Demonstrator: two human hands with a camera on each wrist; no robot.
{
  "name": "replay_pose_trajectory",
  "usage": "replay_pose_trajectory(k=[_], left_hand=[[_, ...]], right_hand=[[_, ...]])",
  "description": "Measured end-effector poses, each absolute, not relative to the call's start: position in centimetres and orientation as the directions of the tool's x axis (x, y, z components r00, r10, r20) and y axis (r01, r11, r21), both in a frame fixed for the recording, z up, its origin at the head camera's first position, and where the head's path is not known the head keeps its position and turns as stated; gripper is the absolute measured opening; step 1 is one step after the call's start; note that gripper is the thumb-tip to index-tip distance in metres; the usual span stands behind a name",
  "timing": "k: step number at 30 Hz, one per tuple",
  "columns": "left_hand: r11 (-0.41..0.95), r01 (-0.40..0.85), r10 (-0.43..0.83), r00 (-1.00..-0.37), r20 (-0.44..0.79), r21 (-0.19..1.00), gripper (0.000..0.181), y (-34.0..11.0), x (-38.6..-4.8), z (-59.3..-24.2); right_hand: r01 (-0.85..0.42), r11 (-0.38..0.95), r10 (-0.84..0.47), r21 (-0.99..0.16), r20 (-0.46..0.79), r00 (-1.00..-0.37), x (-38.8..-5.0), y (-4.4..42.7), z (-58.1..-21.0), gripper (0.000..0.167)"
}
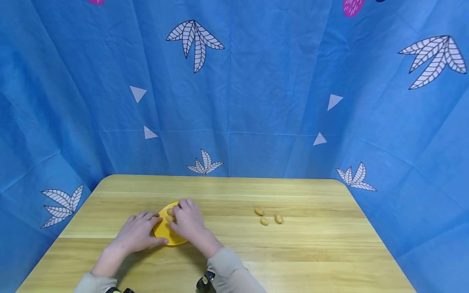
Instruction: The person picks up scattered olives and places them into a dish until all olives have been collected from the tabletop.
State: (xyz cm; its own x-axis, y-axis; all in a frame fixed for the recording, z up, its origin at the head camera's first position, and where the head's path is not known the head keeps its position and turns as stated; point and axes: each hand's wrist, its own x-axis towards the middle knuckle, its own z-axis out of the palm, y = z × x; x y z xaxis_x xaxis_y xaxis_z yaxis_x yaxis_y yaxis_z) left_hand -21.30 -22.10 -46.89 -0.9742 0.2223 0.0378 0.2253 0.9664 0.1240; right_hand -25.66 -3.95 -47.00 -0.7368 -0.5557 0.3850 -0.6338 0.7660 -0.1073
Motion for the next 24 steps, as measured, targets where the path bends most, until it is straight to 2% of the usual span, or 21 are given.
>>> replay_pose_trajectory(k=[24], left_hand=[[0.965,0.23,0.228,-0.973,0.03,0.124,0.082,-22.1,-21.2,-46.8]], right_hand=[[-0.577,0.816,-0.547,-0.025,0.288,-0.786,-26.9,-6.1,-48.1,0.022]])
